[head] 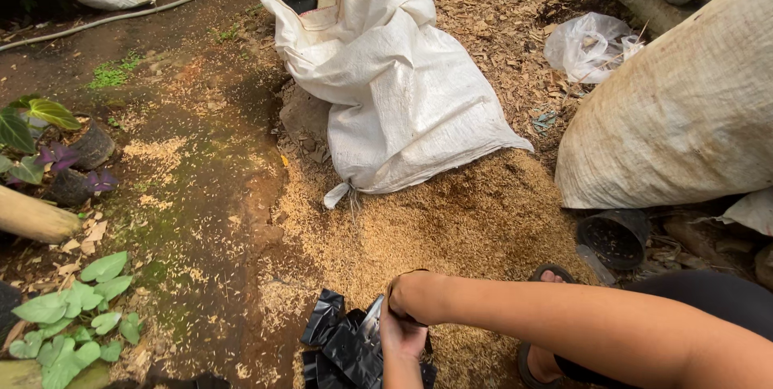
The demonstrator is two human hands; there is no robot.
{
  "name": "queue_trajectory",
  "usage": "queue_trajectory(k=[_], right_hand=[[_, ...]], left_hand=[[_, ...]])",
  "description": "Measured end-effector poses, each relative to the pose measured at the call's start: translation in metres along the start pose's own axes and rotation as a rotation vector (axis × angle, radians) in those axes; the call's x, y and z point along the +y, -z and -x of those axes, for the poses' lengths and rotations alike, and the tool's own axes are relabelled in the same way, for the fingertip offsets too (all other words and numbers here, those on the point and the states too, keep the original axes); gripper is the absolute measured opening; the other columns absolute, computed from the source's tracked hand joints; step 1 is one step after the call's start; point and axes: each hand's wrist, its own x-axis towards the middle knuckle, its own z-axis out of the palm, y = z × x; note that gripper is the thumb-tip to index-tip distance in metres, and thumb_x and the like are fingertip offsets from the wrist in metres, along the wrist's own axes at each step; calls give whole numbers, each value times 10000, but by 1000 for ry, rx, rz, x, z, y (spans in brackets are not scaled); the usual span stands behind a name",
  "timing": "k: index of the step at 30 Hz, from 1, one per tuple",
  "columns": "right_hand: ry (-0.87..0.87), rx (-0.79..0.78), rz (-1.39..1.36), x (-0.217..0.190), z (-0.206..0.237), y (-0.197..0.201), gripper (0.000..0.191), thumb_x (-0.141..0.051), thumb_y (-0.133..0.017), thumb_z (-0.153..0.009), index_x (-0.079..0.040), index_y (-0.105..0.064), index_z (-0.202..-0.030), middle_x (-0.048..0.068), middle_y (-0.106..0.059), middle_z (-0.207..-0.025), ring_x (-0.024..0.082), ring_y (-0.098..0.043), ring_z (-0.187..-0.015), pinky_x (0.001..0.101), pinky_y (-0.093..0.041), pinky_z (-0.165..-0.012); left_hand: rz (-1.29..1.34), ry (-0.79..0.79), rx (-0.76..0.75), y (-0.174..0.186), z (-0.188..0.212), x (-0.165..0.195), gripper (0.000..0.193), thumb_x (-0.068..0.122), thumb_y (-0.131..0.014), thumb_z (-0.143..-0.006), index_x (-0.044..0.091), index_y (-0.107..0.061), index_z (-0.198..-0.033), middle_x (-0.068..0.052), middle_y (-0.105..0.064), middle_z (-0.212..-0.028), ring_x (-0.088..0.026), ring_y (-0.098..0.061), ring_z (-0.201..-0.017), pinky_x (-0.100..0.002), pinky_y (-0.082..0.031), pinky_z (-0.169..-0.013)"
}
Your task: The person fills small black plastic nursery bags with a loose brown substrate from a large pile on the ground. They repeatedly scoop the material into each bag, press it down by hand, and place the filled bags in a growing cluster on the floor.
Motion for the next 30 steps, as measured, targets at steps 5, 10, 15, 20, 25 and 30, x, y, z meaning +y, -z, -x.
queue_trajectory(k=[5, 10, 15, 20, 25, 30], right_hand=[[-249, 62, -368, 78, -20, 49, 250, 12, -628, -834, -135, -803, -934, 69, -788, -986, 200, -756, -916, 344, -618, -821], [-569, -29, -192, 170, -34, 15, 732, 122, -479, -859, -133, -435, -1543, 162, -336, -1627, 361, -403, -1461, 400, -400, -1199], [-559, -164, 40, 193, -65, -44, 935, 108, -498, -850, -145, -72, -1643, 105, 17, -1728, 331, 31, -1587, 483, -82, -1284], [-614, 11, 151, 208, -104, -19, 989, 89, -519, -877, -232, -27, -1673, 122, -8, -1711, 356, 6, -1578, 571, -90, -1267], [-700, -149, 81, 215, -114, -25, 907, 20, -581, -930, -315, -140, -1648, 115, -104, -1716, 413, -69, -1590, 608, -232, -1244], [-592, -252, 8, 174, -73, -100, 967, -37, -684, -897, -244, -126, -1659, 168, -126, -1693, 488, -151, -1537, 546, -322, -1218]], left_hand=[[26, -106, 26, 12, -22, 18, 363, 293, -467, -1033, 80, -658, -1257, -156, -678, -1242, -341, -649, -1142, -509, -563, -949], [104, -123, 26, 8, -39, 27, 385, 324, -455, -1025, 93, -678, -1238, -127, -707, -1230, -321, -676, -1123, -513, -573, -933], [185, -75, 87, 1, -52, 31, 407, 355, -472, -1029, 88, -667, -1267, -133, -707, -1219, -294, -669, -1141, -516, -570, -943], [209, -42, 122, 5, -55, 41, 410, 372, -487, -1025, 83, -679, -1245, -134, -720, -1189, -290, -688, -1108, -496, -576, -932], [218, -134, 9, 12, -49, 48, 339, 315, -494, -1009, 126, -715, -1183, -130, -752, -1129, -284, -713, -1066, -481, -593, -859], [312, -185, -51, 23, -47, 73, 351, 269, -522, -1045, 55, -726, -1233, -147, -750, -1170, -267, -704, -1108, -435, -604, -889]])
